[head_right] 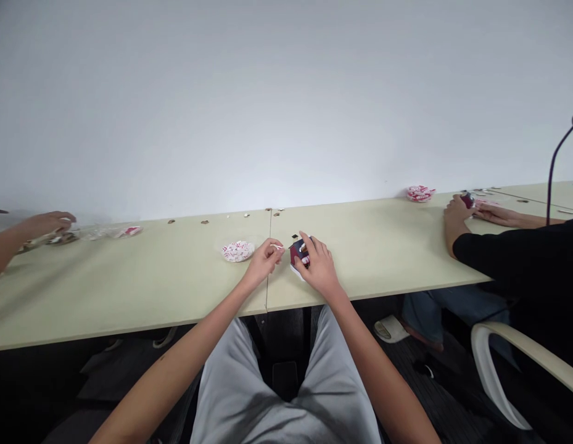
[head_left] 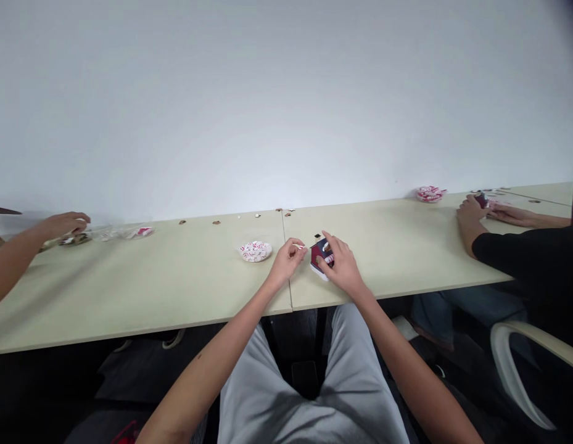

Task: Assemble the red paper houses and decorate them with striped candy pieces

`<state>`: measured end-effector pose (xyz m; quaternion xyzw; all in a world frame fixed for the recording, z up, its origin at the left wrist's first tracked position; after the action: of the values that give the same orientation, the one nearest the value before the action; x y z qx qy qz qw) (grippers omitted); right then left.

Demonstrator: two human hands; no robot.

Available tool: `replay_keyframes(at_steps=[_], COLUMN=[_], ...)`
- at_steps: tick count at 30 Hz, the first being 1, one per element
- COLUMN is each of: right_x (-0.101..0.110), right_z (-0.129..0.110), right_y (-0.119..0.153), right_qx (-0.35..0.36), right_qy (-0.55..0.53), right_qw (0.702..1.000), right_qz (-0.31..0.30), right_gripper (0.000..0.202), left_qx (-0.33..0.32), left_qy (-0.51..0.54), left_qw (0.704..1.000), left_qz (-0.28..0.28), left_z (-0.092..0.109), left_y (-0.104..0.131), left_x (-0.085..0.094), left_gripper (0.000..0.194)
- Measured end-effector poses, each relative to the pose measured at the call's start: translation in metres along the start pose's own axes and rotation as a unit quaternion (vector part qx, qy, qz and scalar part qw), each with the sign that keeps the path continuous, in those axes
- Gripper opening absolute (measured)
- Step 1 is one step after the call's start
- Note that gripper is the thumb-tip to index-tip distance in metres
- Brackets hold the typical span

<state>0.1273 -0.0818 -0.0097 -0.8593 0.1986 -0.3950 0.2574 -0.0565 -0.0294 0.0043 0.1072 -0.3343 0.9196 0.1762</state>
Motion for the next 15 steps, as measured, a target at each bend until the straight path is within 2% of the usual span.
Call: replay_keyframes(at_steps=[3, 6, 10, 15], right_x=[-0.001, -0.003, -0.002, -0.001], right_z=[0.005, 0.007, 0.007, 0.007], right_y=[0.001, 0.002, 0.004, 0.006], right_qx=[-0.001, 0.006, 0.005, 0.016], right_qy=[-0.031, -0.042, -0.057, -0.065], right_qw=[1.0, 0.999, 0.998, 0.998], right_qz=[0.002, 0.004, 0.003, -0.001], right_gripper=[0.077, 0.076, 0.077, 0.076], left_qx=[0.011, -0.008, -0.028, -0.012], left_qy=[0.064, 0.044, -0.043, -0.014], left_qw=[0.998, 0.998, 0.998, 0.999], left_qz=[-0.026, -0.052, -0.033, -0.031], left_z=[-0.007, -0.004, 0.004, 0.003], left_y=[0.01, 0.017, 0.02, 0.021], left_x=[-0.011, -0.013, -0.011, -0.012], left_gripper=[0.025, 0.025, 0.025, 0.027])
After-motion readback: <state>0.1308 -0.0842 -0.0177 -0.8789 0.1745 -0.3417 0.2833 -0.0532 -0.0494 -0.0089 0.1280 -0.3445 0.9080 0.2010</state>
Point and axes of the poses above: each hand's wrist, its own y-axis away from the middle knuckle, its own x-axis out of the back of the hand, z = x × y, the point moved 2 cm from there along -y, towards the middle knuckle, and after that the axes turned 11 degrees about -x, right-handed, at the moved point
